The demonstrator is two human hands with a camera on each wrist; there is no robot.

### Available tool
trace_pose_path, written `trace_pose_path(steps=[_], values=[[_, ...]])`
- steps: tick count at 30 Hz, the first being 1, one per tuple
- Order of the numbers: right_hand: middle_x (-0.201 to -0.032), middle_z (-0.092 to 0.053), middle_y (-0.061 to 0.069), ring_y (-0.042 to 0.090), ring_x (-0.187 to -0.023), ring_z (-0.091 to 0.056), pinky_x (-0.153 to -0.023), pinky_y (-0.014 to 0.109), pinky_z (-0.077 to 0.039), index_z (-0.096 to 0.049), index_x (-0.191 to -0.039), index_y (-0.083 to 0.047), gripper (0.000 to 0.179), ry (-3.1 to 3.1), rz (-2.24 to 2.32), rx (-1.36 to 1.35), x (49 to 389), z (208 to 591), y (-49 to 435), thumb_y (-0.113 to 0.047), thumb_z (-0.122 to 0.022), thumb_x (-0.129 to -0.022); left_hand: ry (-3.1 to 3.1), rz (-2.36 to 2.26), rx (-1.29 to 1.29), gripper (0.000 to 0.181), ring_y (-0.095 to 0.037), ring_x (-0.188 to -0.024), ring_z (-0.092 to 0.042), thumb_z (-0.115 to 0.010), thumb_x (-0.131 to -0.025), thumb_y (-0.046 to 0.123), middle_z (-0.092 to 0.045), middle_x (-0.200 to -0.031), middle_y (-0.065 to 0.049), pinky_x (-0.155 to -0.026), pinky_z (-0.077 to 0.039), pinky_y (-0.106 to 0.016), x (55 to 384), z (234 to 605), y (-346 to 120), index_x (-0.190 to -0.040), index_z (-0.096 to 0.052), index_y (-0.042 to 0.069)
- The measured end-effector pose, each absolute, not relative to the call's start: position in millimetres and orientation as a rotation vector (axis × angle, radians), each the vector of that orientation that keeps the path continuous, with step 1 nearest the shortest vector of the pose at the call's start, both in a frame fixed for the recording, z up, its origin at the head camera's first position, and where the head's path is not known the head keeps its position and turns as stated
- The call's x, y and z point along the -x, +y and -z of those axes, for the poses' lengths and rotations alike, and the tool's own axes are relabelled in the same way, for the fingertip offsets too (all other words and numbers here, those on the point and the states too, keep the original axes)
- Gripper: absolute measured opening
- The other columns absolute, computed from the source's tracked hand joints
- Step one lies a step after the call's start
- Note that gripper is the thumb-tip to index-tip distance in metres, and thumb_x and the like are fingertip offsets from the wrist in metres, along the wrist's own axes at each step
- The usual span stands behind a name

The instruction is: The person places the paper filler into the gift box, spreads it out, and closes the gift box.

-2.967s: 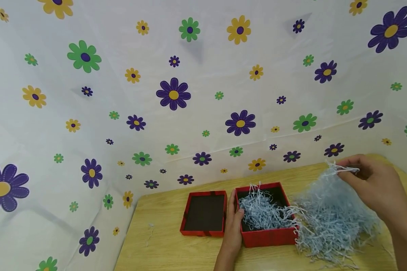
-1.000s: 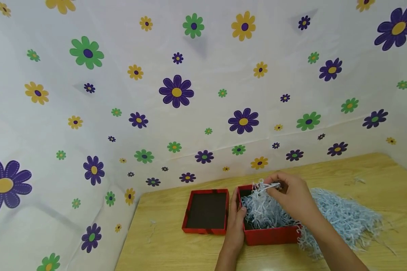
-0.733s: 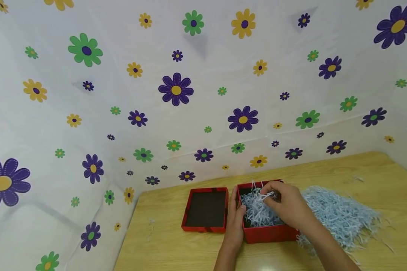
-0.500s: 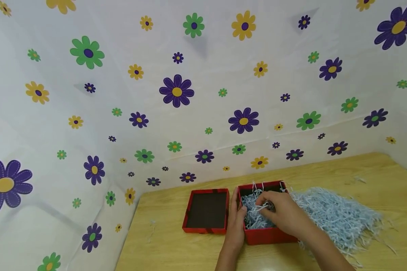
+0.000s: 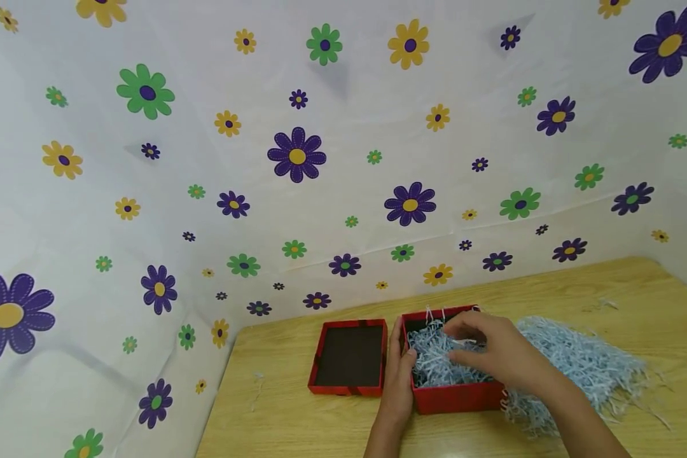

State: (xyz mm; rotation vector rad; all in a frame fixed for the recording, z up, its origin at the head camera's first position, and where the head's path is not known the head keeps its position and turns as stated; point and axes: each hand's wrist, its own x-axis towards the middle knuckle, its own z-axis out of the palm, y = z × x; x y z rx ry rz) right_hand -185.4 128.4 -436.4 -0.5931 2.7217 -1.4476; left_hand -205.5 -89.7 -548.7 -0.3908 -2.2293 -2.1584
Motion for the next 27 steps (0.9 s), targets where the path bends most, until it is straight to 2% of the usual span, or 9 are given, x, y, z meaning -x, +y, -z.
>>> trace_pose_path(steps=[7, 13, 18, 19, 20, 22, 24, 26, 27], values=[[-0.117, -0.073, 0.007, 0.022, -0.102, -0.070, -0.083, 0.028, -0.059, -0.071, -0.125, -0.011, 0.031, 2.865, 1.528, 0.543, 188, 434, 171, -0.019, -0.079, -0.096, -2.233, 2.140, 0.372, 0.062, -0.032, -0.162, -0.009, -0.039, -0.110, 0.031, -0.011, -0.177, 0.002, -0.126, -0.012, -0.067, 205, 549, -89, -0.168, -0.019, 0.039], [-0.122, -0.072, 0.015, -0.002, -0.099, -0.063, -0.079, 0.020, -0.056, -0.069, -0.128, -0.005, 0.033, 2.955, 1.513, 0.438, 191, 447, 217, -0.018, -0.077, -0.098, -2.230, 2.154, 0.370, 0.062, -0.033, -0.162, -0.008, -0.039, -0.110, 0.031, -0.010, -0.177, 0.001, -0.126, -0.013, -0.066, 205, 548, -88, -0.168, -0.020, 0.040], [-0.132, -0.068, 0.018, -0.016, -0.109, -0.051, -0.086, 0.008, -0.045, -0.064, -0.137, -0.006, 0.044, 2.951, 1.463, 0.406, 193, 465, 250, -0.023, -0.078, -0.098, -2.265, 2.129, 0.349, 0.062, -0.033, -0.162, -0.008, -0.039, -0.110, 0.034, -0.009, -0.177, 0.001, -0.123, -0.011, -0.073, 204, 549, -89, -0.168, -0.019, 0.044], [-0.135, -0.066, 0.019, -0.010, -0.115, -0.054, -0.087, 0.005, -0.042, -0.063, -0.139, -0.006, 0.047, 2.946, 1.446, 0.398, 193, 469, 256, -0.024, -0.077, -0.098, -2.270, 2.129, 0.343, 0.062, -0.033, -0.162, -0.008, -0.039, -0.110, 0.034, -0.009, -0.177, 0.002, -0.123, -0.010, -0.073, 203, 548, -89, -0.167, -0.019, 0.045], [-0.139, -0.063, 0.021, 0.000, -0.124, -0.056, -0.096, 0.010, -0.044, -0.060, -0.142, -0.005, 0.050, 2.926, 1.443, 0.388, 193, 472, 262, -0.025, -0.076, -0.099, -2.271, 2.130, 0.344, 0.062, -0.033, -0.162, -0.008, -0.039, -0.110, 0.035, -0.009, -0.177, 0.002, -0.123, -0.010, -0.073, 203, 548, -89, -0.167, -0.019, 0.045], [-0.144, -0.058, 0.026, 0.027, -0.137, -0.054, -0.110, 0.032, -0.048, -0.055, -0.148, -0.003, 0.056, 2.891, 1.431, 0.366, 193, 478, 271, -0.026, -0.075, -0.100, -2.272, 2.128, 0.353, 0.062, -0.034, -0.162, -0.008, -0.039, -0.110, 0.035, -0.008, -0.178, -0.001, -0.123, -0.011, -0.073, 203, 548, -90, -0.168, -0.018, 0.043], [-0.149, -0.052, 0.031, 0.055, -0.139, -0.044, -0.111, 0.060, -0.045, -0.048, -0.152, -0.001, 0.063, 2.852, 1.411, 0.345, 194, 485, 278, -0.027, -0.074, -0.101, -2.270, 2.133, 0.357, 0.062, -0.033, -0.162, -0.008, -0.039, -0.110, 0.035, -0.008, -0.178, -0.001, -0.123, -0.011, -0.072, 203, 547, -90, -0.168, -0.018, 0.043], [-0.150, -0.049, 0.034, 0.065, -0.136, -0.039, -0.108, 0.061, -0.047, -0.045, -0.154, 0.001, 0.068, 2.825, 1.392, 0.329, 195, 492, 283, -0.028, -0.074, -0.101, -2.263, 2.139, 0.366, 0.062, -0.034, -0.162, -0.008, -0.039, -0.110, 0.035, -0.008, -0.178, -0.003, -0.124, -0.012, -0.071, 203, 547, -89, -0.169, -0.018, 0.041], [-0.150, -0.051, 0.034, 0.062, -0.135, -0.042, -0.109, 0.047, -0.050, -0.046, -0.154, 0.001, 0.068, 2.835, 1.376, 0.329, 196, 496, 285, -0.028, -0.075, -0.100, -2.264, 2.142, 0.362, 0.062, -0.034, -0.162, -0.008, -0.039, -0.110, 0.035, -0.008, -0.178, -0.003, -0.124, -0.012, -0.071, 203, 546, -89, -0.169, -0.018, 0.042]])
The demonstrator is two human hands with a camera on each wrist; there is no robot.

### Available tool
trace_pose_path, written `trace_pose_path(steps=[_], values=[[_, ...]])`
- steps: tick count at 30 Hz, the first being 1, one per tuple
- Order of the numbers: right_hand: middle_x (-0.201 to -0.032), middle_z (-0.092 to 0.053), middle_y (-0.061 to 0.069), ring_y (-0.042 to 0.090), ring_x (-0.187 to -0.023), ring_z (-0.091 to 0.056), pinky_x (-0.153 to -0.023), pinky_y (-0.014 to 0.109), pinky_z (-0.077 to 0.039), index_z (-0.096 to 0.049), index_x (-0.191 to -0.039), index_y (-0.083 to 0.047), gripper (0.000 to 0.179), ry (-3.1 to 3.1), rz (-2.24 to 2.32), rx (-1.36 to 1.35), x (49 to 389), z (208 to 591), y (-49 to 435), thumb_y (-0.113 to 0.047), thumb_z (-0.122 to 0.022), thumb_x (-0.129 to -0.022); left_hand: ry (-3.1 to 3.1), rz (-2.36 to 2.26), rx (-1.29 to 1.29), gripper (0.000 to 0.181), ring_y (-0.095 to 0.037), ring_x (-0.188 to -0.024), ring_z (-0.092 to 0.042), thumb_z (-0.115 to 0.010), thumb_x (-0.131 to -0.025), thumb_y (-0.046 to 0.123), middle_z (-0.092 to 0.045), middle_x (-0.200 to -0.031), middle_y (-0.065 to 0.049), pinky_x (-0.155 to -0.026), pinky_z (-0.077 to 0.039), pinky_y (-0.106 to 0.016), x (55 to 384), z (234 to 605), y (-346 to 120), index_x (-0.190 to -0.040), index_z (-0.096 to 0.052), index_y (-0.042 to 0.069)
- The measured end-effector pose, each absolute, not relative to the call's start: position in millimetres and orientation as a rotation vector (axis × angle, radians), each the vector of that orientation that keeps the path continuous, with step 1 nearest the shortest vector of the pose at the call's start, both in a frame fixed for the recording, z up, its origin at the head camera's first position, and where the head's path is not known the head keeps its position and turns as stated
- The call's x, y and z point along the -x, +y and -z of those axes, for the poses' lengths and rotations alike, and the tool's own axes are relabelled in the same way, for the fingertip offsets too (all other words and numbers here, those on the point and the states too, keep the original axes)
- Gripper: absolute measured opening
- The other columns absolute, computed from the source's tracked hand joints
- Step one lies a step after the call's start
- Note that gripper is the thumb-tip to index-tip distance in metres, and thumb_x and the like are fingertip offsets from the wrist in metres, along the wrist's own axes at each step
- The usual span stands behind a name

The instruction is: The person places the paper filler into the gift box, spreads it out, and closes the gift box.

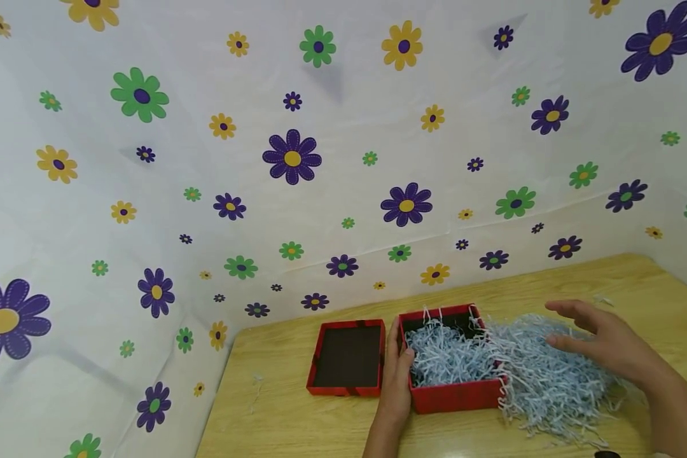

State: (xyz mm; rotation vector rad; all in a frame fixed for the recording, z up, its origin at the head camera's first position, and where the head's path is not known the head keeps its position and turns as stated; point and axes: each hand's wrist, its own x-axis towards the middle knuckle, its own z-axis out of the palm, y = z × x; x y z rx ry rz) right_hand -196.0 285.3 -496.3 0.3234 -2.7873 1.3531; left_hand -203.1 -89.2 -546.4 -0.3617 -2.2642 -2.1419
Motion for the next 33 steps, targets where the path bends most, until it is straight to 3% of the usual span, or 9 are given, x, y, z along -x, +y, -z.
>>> trace_pose_path(steps=[3, 5, 7, 12, 19, 25, 33], values=[[-0.145, -0.057, 0.030, 0.021, -0.131, -0.058, -0.091, 0.009, -0.044, -0.052, -0.151, -0.001, 0.065, -2.765, -1.320, -0.340, 198, 509, 289, -0.026, -0.078, -0.098, -2.265, 2.148, 0.350, 0.062, -0.034, -0.162, -0.007, -0.039, -0.110, 0.035, -0.007, -0.178, -0.002, -0.125, -0.012, -0.070, 204, 546, -89, -0.168, -0.018, 0.042], [-0.139, -0.063, 0.025, -0.006, -0.119, -0.056, -0.083, 0.003, -0.041, -0.056, -0.146, 0.001, 0.059, -2.719, -1.320, -0.364, 199, 517, 291, -0.022, -0.079, -0.097, -2.273, 2.143, 0.346, 0.063, -0.036, -0.162, -0.008, -0.039, -0.110, 0.034, -0.007, -0.178, -0.003, -0.124, -0.012, -0.071, 204, 545, -90, -0.169, -0.017, 0.041], [-0.132, -0.069, 0.014, -0.023, -0.108, -0.046, -0.081, 0.006, -0.044, -0.061, -0.141, 0.000, 0.052, -2.677, -1.321, -0.370, 199, 524, 291, -0.018, -0.079, -0.096, -2.275, 2.138, 0.343, 0.064, -0.038, -0.162, -0.007, -0.039, -0.110, 0.034, -0.007, -0.178, -0.004, -0.123, -0.011, -0.073, 204, 545, -90, -0.169, -0.017, 0.040], [-0.114, -0.070, -0.015, -0.016, -0.099, -0.055, -0.073, 0.015, -0.051, -0.066, -0.131, 0.002, 0.038, -2.601, -1.317, -0.368, 199, 535, 292, -0.007, -0.077, -0.096, -2.261, 2.161, 0.313, 0.063, -0.035, -0.162, -0.007, -0.040, -0.109, 0.033, -0.009, -0.178, 0.000, -0.123, -0.009, -0.073, 203, 545, -90, -0.168, -0.020, 0.043], [-0.099, -0.073, -0.001, -0.010, -0.085, -0.055, -0.063, 0.023, -0.050, -0.066, -0.127, 0.002, 0.033, -2.595, -1.238, -0.214, 196, 527, 288, -0.005, -0.075, -0.097, -2.249, 2.164, 0.324, 0.063, -0.034, -0.162, -0.008, -0.040, -0.108, 0.033, -0.009, -0.177, 0.002, -0.124, -0.011, -0.072, 203, 546, -88, -0.168, -0.019, 0.042], [-0.101, -0.066, -0.027, -0.007, -0.084, -0.061, -0.065, 0.018, -0.053, -0.064, -0.127, 0.002, 0.030, -2.452, -1.406, -0.124, 189, 503, 283, -0.004, -0.073, -0.099, -2.244, 2.164, 0.349, 0.063, -0.035, -0.162, -0.008, -0.038, -0.109, 0.033, -0.010, -0.177, 0.000, -0.123, -0.010, -0.074, 203, 545, -89, -0.169, -0.018, 0.040], [-0.104, -0.068, -0.021, -0.004, -0.086, -0.066, -0.071, 0.012, -0.054, -0.067, -0.126, -0.007, 0.029, -2.216, -1.588, -0.124, 180, 474, 274, 0.003, -0.069, -0.099, -2.237, 2.162, 0.364, 0.063, -0.036, -0.162, -0.009, -0.038, -0.108, 0.034, -0.011, -0.177, -0.004, -0.121, -0.009, -0.076, 202, 546, -90, -0.169, -0.019, 0.038]])
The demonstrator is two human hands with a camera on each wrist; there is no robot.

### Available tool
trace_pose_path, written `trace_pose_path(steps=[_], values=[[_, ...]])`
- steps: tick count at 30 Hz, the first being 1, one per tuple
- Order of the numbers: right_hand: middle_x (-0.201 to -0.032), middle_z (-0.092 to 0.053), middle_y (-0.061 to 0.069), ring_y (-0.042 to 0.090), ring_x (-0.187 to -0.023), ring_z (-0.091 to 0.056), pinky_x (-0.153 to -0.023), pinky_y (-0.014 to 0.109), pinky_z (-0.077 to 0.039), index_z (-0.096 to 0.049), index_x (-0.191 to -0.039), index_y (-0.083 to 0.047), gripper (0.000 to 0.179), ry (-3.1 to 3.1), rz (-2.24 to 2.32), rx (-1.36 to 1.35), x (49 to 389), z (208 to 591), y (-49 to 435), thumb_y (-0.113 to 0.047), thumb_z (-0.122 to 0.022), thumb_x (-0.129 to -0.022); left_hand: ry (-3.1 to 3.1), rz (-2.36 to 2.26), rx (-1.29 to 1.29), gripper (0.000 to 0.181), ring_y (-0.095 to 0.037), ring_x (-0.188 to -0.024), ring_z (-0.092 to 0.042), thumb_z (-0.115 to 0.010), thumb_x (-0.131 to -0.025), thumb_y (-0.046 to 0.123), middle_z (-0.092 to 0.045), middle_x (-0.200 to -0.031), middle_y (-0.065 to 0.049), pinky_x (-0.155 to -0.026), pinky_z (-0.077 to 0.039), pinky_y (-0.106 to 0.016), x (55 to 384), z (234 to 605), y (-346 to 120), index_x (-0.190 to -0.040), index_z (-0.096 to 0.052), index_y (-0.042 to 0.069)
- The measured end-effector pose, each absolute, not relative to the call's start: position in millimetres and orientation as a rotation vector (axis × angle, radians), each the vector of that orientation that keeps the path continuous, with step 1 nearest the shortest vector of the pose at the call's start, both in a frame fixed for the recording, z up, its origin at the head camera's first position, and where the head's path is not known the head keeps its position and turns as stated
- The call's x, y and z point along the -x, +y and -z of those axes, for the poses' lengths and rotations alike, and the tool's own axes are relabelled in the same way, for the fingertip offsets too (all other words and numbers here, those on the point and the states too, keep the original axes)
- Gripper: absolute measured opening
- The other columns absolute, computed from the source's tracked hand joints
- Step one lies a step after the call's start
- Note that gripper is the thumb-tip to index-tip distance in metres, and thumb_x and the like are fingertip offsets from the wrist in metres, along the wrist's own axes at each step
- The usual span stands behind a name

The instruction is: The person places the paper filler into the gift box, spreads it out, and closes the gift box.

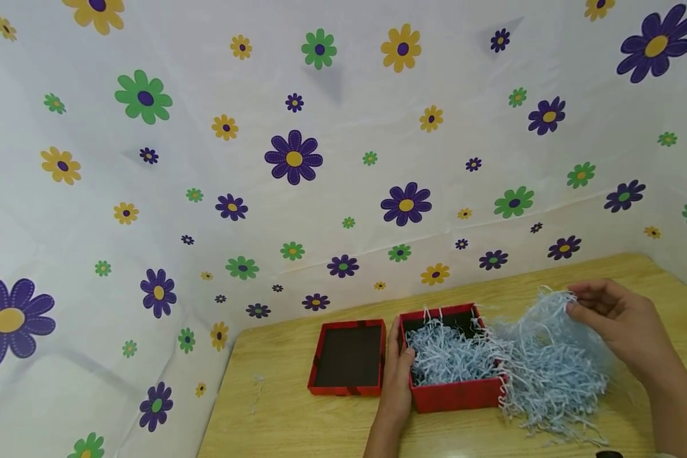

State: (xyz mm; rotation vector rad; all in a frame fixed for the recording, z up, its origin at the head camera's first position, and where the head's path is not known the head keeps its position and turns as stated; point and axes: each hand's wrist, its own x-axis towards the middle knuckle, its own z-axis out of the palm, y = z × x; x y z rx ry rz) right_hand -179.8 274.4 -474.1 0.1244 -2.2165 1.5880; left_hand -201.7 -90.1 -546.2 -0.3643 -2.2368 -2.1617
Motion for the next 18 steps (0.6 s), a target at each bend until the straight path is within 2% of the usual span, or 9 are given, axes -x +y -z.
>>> trace_pose_path(steps=[8, 14, 18], values=[[-0.104, -0.068, -0.014, -0.001, -0.086, -0.066, -0.073, 0.011, -0.055, -0.068, -0.123, -0.006, 0.027, -2.127, -1.649, -0.083, 176, 453, 260, 0.004, -0.069, -0.099, -2.269, 2.143, 0.360, 0.064, -0.039, -0.161, -0.008, -0.039, -0.109, 0.032, -0.008, -0.178, -0.005, -0.120, -0.010, -0.078, 199, 545, -91, -0.170, -0.017, 0.037], [-0.102, -0.069, -0.006, 0.005, -0.086, -0.068, -0.073, 0.013, -0.056, -0.069, -0.120, 0.002, 0.026, -1.977, -1.773, -0.154, 173, 438, 244, 0.010, -0.070, -0.096, -2.269, 2.151, 0.336, 0.064, -0.036, -0.162, -0.008, -0.039, -0.109, 0.035, -0.009, -0.178, -0.003, -0.122, -0.010, -0.076, 200, 544, -90, -0.169, -0.018, 0.040], [-0.102, -0.070, -0.006, 0.006, -0.086, -0.067, -0.073, 0.014, -0.056, -0.068, -0.120, 0.004, 0.025, -1.964, -1.778, -0.174, 170, 429, 234, 0.010, -0.070, -0.096, -2.263, 2.157, 0.333, 0.063, -0.036, -0.162, -0.008, -0.038, -0.109, 0.033, -0.009, -0.177, -0.002, -0.121, -0.010, -0.077, 201, 545, -89, -0.169, -0.019, 0.040]])
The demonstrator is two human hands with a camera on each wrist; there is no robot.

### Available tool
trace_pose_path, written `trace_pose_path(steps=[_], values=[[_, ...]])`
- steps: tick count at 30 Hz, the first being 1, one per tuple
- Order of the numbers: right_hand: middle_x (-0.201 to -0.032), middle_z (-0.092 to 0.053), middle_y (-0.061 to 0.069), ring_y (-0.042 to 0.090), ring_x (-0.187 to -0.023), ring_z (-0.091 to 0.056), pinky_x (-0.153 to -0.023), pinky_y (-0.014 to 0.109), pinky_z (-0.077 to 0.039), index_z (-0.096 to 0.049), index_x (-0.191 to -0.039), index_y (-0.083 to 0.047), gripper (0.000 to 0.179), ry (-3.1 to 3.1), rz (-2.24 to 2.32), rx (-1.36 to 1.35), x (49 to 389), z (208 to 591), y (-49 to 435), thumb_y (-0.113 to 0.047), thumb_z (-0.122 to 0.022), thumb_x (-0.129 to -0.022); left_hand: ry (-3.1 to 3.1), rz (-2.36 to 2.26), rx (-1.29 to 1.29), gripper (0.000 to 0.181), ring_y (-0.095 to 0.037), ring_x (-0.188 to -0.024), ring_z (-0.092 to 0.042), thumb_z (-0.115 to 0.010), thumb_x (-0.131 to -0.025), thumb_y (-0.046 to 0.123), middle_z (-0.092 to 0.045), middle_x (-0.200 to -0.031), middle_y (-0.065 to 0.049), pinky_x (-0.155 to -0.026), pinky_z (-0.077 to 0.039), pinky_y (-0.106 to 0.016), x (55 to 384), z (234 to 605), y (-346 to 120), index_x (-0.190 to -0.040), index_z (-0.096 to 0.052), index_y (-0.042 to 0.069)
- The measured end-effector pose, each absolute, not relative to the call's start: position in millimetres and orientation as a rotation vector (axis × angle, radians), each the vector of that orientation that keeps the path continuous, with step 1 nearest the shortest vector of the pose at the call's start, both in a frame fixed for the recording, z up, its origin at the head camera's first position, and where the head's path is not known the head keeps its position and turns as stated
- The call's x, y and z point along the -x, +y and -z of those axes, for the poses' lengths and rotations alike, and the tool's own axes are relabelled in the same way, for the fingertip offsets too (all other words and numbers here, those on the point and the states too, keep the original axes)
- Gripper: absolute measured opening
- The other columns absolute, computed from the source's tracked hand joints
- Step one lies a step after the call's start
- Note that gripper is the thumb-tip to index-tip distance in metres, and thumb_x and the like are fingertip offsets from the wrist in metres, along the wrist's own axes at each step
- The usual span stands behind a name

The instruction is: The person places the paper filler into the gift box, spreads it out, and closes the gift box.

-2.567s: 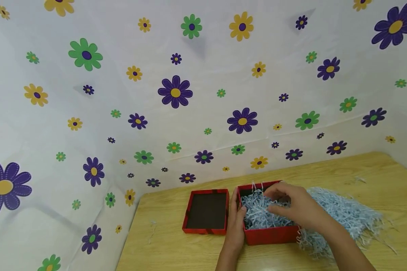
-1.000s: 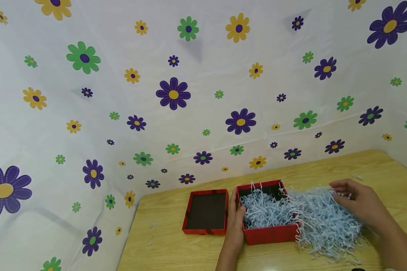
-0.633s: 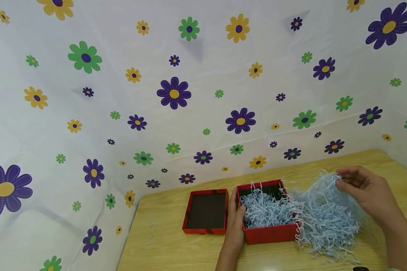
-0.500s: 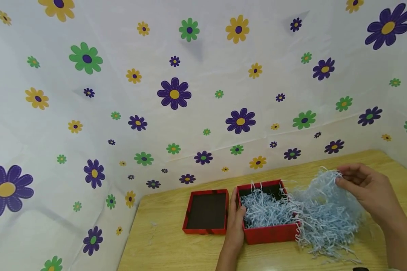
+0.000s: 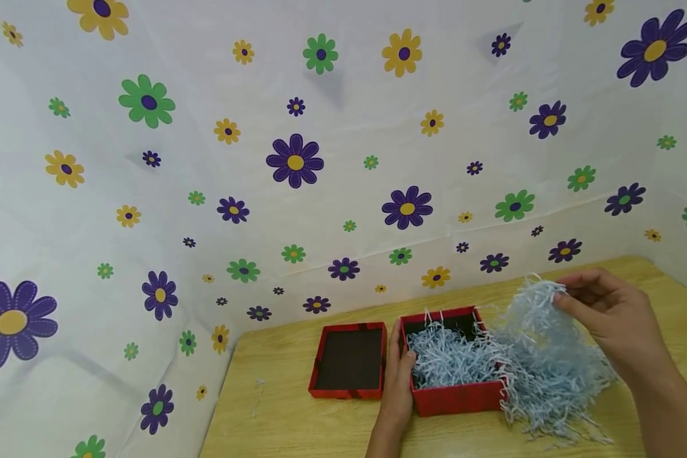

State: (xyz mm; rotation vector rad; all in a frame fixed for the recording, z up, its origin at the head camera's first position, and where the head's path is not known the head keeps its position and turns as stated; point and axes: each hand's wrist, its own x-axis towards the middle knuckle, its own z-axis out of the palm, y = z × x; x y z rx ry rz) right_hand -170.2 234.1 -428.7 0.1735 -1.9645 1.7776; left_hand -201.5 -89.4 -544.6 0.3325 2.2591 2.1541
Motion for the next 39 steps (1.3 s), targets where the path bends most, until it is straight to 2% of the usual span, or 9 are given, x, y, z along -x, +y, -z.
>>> trace_pose_path(steps=[7, 15, 21, 28, 34, 39], values=[[-0.102, -0.071, 0.002, 0.011, -0.084, -0.067, -0.072, 0.015, -0.057, -0.066, -0.117, 0.011, 0.024, -1.777, -1.951, -0.294, 166, 412, 214, 0.016, -0.069, -0.093, 2.265, -2.158, -0.336, 0.062, -0.034, -0.162, -0.009, -0.039, -0.109, 0.035, -0.010, -0.177, 0.000, -0.121, -0.010, -0.076, 203, 545, -93, -0.168, -0.020, 0.043], [-0.107, -0.073, 0.003, 0.012, -0.086, -0.069, -0.073, 0.015, -0.057, -0.068, -0.119, 0.012, 0.029, -1.719, -1.979, -0.341, 157, 395, 190, 0.020, -0.067, -0.092, 2.267, -2.140, -0.395, 0.064, -0.039, -0.161, -0.009, -0.038, -0.111, 0.032, -0.007, -0.178, -0.008, -0.122, -0.014, -0.074, 203, 543, -94, -0.171, -0.015, 0.034], [-0.106, -0.072, 0.006, 0.015, -0.088, -0.067, -0.074, 0.015, -0.057, -0.068, -0.120, 0.012, 0.031, -1.705, -1.954, -0.325, 154, 385, 173, 0.021, -0.069, -0.090, 2.244, -2.171, -0.356, 0.064, -0.032, -0.162, -0.011, -0.040, -0.109, 0.034, -0.010, -0.177, 0.001, -0.126, -0.015, -0.065, 203, 543, -92, -0.169, -0.019, 0.040], [-0.105, -0.072, 0.007, 0.016, -0.088, -0.066, -0.072, 0.017, -0.057, -0.067, -0.119, 0.014, 0.028, -1.691, -1.982, -0.395, 154, 384, 154, 0.019, -0.069, -0.091, 2.270, -2.167, -0.335, 0.062, -0.031, -0.162, -0.011, -0.039, -0.109, 0.033, -0.012, -0.177, 0.002, -0.124, -0.014, -0.070, 204, 546, -92, -0.167, -0.021, 0.043], [-0.104, -0.074, 0.006, 0.016, -0.088, -0.066, -0.074, 0.017, -0.057, -0.068, -0.119, 0.011, 0.028, -1.745, -1.967, -0.379, 152, 382, 144, 0.017, -0.070, -0.092, 2.256, -2.176, -0.359, 0.064, -0.029, -0.162, -0.011, -0.040, -0.109, 0.033, -0.012, -0.177, 0.002, -0.127, -0.015, -0.064, 203, 546, -93, -0.168, -0.020, 0.040], [-0.106, -0.074, 0.005, 0.016, -0.087, -0.066, -0.073, 0.017, -0.057, -0.069, -0.119, 0.010, 0.028, -1.772, -1.947, -0.334, 154, 382, 139, 0.015, -0.071, -0.092, 2.280, -2.152, -0.385, 0.064, -0.035, -0.162, -0.010, -0.039, -0.109, 0.032, -0.011, -0.177, -0.004, -0.124, -0.012, -0.071, 201, 546, -92, -0.170, -0.019, 0.036]])
